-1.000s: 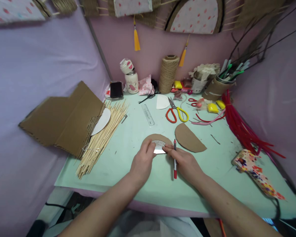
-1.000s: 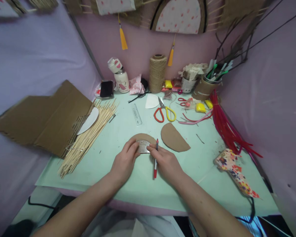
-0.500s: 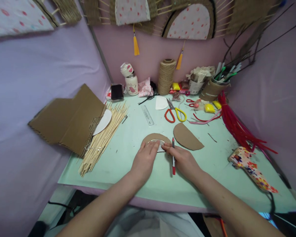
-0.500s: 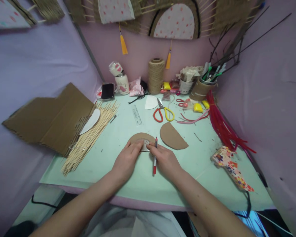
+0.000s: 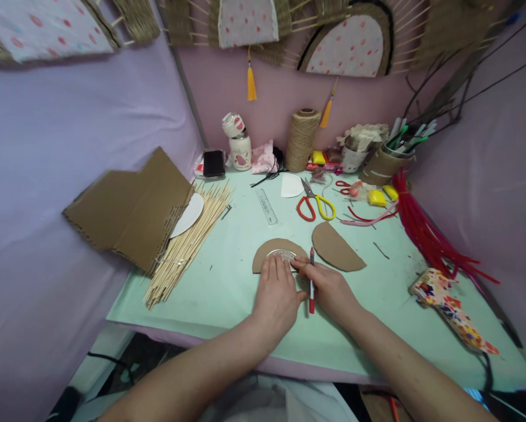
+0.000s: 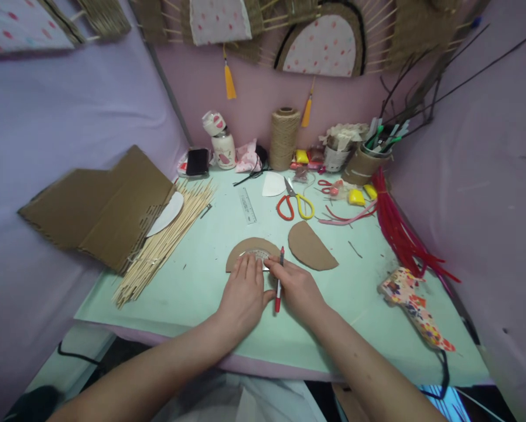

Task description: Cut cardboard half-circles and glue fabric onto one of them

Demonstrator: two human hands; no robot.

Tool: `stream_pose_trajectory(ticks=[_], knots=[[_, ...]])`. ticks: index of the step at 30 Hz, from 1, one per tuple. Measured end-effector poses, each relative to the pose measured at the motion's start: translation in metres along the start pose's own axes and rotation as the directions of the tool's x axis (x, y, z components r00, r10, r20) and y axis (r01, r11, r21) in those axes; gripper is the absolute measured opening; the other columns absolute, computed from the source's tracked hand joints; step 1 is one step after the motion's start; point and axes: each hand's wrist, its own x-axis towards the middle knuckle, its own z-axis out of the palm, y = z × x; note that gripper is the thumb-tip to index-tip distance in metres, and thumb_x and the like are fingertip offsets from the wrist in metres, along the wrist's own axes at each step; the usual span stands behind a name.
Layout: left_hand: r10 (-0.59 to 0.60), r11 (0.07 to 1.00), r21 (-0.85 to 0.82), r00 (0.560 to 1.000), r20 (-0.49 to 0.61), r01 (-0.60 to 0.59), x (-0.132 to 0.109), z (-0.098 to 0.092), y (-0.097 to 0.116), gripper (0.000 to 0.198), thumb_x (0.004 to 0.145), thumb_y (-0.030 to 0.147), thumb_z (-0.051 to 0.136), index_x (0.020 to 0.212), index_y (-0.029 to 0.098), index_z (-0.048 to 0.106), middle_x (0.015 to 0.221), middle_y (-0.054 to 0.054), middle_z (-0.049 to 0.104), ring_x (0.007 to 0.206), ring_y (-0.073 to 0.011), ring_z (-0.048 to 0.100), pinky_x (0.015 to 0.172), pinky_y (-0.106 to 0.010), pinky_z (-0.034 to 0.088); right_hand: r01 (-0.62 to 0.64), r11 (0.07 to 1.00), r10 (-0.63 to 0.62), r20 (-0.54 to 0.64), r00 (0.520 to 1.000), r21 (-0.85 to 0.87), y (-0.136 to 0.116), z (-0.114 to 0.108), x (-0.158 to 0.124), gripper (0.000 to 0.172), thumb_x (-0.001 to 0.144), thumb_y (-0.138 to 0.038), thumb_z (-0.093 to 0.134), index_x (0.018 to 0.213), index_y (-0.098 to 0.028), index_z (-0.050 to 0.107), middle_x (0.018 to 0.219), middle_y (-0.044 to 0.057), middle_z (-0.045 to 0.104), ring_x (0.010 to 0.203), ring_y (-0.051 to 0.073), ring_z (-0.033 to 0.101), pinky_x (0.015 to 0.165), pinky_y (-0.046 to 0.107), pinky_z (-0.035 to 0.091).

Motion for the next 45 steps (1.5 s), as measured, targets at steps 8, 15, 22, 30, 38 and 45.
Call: stream_pose_trajectory(ticks=[8, 15, 22, 30, 38, 45], knots=[[0.064, 0.998, -0.027, 0.998, 0.022, -0.064, 0.008, -0.002, 0.002, 0.068, 0.087, 0.042, 0.057, 0.137, -0.001, 0.043, 0.142, -0.027, 0.044, 0.135, -0.0352, 0.038, 0.11, -0.046, 0.033, 0.0, 1.0, 0.0, -0.013, 1.0, 0.0, -0.001, 0.001, 0.0, 0.048, 0.081, 0.0, 0.045, 0.118, -0.025, 0.062, 0.116, 0.008, 0.069, 0.112, 0.021, 0.063, 0.089, 0.035, 0.056], [0.069, 0.996, -0.055, 0.998, -0.006, -0.069, 0.006, 0.003, 0.001, 0.072, 0.087, 0.048, 0.056, 0.138, -0.002, 0.042, 0.143, -0.029, 0.041, 0.136, -0.0359, 0.036, 0.11, -0.047, 0.033, 0.006, 1.0, -0.006, -0.002, 1.0, -0.004, 0.002, 0.002, 0.0, 0.042, 0.08, 0.002, 0.044, 0.108, -0.022, 0.063, 0.118, 0.01, 0.069, 0.113, 0.023, 0.063, 0.088, 0.037, 0.056], [0.087, 0.993, -0.074, 0.995, -0.039, -0.09, 0.004, 0.008, -0.004, 0.074, 0.086, 0.051, 0.055, 0.138, -0.001, 0.043, 0.142, -0.028, 0.043, 0.136, -0.0355, 0.035, 0.111, -0.048, 0.032, -0.125, 0.987, 0.122, 0.029, 0.992, 0.103, -0.009, -0.01, 0.005, 0.021, 0.091, -0.019, 0.049, 0.108, -0.025, 0.06, 0.117, 0.007, 0.069, 0.101, 0.022, 0.068, 0.081, 0.035, 0.056], [0.071, 0.991, -0.111, 0.995, -0.074, -0.079, 0.004, 0.009, -0.007, 0.076, 0.084, 0.054, 0.057, 0.13, -0.005, 0.049, 0.138, -0.029, 0.046, 0.131, -0.0362, 0.042, 0.109, -0.044, 0.035, -0.253, 0.93, 0.28, -0.067, 0.958, 0.266, -0.026, -0.08, 0.047, 0.035, 0.097, -0.043, 0.038, 0.117, -0.024, 0.059, 0.078, 0.002, 0.062, 0.069, 0.016, 0.06, 0.066, 0.029, 0.048], [0.099, 0.989, -0.102, 0.992, -0.073, -0.106, 0.003, 0.005, -0.007, 0.078, 0.086, 0.055, 0.053, 0.132, -0.007, 0.046, 0.138, -0.031, 0.045, 0.133, -0.0379, 0.04, 0.11, -0.045, 0.033, -0.377, 0.798, 0.355, 0.139, 0.924, 0.469, -0.025, -0.065, 0.099, 0.014, 0.084, -0.033, 0.057, 0.088, -0.021, 0.051, 0.065, -0.006, 0.048, 0.055, 0.01, 0.043, 0.052, 0.024, 0.036], [0.071, 0.986, -0.15, 0.997, -0.024, -0.074, 0.005, 0.003, -0.006, 0.083, 0.083, 0.058, 0.054, 0.137, -0.004, 0.042, 0.141, -0.031, 0.042, 0.134, -0.0394, 0.037, 0.112, -0.047, 0.03, -0.43, 0.729, 0.264, 0.361, 0.894, 0.532, -0.033, -0.036, 0.12, 0.016, 0.083, -0.033, 0.057, 0.08, -0.018, 0.054, 0.068, -0.003, 0.053, 0.058, 0.01, 0.048, 0.054, 0.023, 0.037]])
